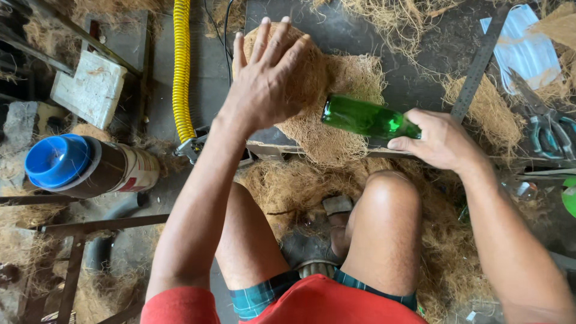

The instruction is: The person uses a hairdryer to heat a coconut husk hat form and then presses it with a green glass bottle to shape the brim. The person repeatedly rotates the form and applies pressure to smooth and flatten the edges.

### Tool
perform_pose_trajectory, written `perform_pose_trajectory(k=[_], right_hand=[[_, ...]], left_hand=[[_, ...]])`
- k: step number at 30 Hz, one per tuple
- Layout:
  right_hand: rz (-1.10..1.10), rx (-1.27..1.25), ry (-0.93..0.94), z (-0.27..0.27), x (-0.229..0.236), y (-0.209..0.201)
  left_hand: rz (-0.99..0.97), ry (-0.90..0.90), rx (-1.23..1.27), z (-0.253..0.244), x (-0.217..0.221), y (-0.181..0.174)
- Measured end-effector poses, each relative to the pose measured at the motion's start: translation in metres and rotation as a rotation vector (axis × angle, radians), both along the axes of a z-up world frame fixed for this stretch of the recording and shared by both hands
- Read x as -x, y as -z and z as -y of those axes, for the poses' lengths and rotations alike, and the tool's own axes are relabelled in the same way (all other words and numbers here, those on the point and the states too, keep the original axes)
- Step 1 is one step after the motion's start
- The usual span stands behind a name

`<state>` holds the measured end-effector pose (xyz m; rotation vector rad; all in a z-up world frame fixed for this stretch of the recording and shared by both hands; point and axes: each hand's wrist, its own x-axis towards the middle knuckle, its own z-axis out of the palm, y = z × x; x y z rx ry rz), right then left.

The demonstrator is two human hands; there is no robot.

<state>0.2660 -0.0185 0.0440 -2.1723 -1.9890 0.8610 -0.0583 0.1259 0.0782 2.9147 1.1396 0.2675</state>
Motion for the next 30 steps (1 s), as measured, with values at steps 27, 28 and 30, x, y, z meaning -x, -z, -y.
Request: perform_pose_trajectory(k=[27,28,30], right_hand=[[-0.073,0.245,0.188,-0.059,-0.02,0.008],[-0.057,0.212,0.232,-0.06,-0.015,0.004],[-0.032,0.176,0.275,-0.065,-0.02,0.01]], left_hand=[[0.518,-0.159,-0.119,0.035,-0.167,0.085],[0.512,-0.163,-0.096,0.028,-0.172,0.089],[0.514,-0.169,-0.074,0.015,-0.186,0.095]])
